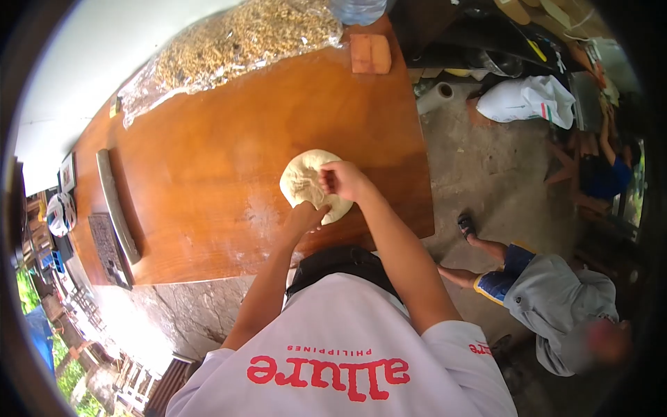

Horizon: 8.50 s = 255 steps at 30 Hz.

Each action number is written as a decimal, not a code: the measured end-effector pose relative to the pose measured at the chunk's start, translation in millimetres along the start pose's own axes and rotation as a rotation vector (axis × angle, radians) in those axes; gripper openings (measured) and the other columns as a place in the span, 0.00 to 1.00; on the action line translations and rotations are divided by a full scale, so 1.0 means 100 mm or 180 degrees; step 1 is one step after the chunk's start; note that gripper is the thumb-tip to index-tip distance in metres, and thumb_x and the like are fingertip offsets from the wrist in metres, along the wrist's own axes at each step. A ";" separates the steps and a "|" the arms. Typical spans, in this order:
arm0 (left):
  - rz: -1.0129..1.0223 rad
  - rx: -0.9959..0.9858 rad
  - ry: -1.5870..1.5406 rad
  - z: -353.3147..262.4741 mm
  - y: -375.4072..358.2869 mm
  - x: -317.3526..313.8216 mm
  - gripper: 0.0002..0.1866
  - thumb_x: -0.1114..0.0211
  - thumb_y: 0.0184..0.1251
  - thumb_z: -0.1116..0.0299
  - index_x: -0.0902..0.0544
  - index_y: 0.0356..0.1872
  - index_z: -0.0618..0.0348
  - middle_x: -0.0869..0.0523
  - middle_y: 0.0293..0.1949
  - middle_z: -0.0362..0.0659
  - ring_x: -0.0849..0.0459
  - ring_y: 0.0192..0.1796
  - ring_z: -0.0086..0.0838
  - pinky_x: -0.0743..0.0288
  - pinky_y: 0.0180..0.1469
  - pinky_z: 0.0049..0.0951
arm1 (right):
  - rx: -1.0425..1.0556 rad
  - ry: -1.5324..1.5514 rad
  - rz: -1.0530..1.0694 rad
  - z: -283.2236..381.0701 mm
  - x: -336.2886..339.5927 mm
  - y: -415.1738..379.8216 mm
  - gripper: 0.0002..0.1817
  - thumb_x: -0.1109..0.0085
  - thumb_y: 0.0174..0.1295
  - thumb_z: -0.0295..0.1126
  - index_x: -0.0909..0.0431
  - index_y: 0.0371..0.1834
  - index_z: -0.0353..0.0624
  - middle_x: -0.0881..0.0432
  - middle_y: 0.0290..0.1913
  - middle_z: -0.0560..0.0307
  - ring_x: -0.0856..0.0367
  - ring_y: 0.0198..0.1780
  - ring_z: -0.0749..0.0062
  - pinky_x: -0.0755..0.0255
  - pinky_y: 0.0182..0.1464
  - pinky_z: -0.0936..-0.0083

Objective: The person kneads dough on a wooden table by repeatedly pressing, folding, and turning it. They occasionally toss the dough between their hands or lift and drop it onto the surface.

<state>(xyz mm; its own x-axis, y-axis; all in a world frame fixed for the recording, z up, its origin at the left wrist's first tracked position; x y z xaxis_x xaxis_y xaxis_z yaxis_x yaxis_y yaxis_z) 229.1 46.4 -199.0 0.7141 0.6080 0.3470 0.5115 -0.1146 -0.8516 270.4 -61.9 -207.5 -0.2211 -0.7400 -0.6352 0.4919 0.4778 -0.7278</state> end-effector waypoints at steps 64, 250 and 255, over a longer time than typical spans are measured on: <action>-0.1916 -0.2433 -0.0154 -0.35 -0.41 0.64 0.20 0.33 0.64 0.55 0.17 0.52 0.55 0.15 0.46 0.49 0.16 0.50 0.47 0.22 0.50 0.43 | 0.2660 -0.4404 -0.1188 0.20 -0.46 -0.74 0.24 0.26 0.47 0.30 0.21 0.50 0.41 0.19 0.51 0.49 0.23 0.57 0.51 0.29 0.56 0.59; -0.2230 -0.1760 0.0336 -0.89 0.06 0.71 0.26 0.43 0.71 0.52 0.26 0.63 0.56 0.26 0.64 0.55 0.28 0.67 0.50 0.35 0.67 0.46 | 0.3724 -0.1347 -0.2037 2.02 0.64 -0.59 0.16 0.46 0.70 0.39 0.20 0.49 0.36 0.14 0.46 0.50 0.17 0.50 0.66 0.27 0.55 0.71; -0.2525 -0.0551 -0.0624 -0.09 -0.10 0.27 0.29 0.35 0.66 0.49 0.24 0.60 0.60 0.16 0.38 0.52 0.17 0.42 0.50 0.25 0.46 0.44 | 0.3745 -0.3425 -0.2473 1.10 0.47 -0.48 0.14 0.45 0.66 0.29 0.21 0.51 0.34 0.18 0.49 0.42 0.18 0.53 0.53 0.25 0.56 0.64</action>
<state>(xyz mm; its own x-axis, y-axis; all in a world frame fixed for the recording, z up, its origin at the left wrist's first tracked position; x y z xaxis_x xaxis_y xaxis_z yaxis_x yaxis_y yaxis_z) 247.5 56.7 -178.0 0.0232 0.6830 0.7301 0.9051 0.2959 -0.3055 329.3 -171.4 -173.8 -0.3149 -0.7942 0.5198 0.9465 -0.3034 0.1099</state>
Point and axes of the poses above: each hand's wrist, its own y-axis towards the middle knuckle, its own x-axis out of the back of the hand, z = x × y, the point moved 10 cm from there along y, towards the middle knuckle
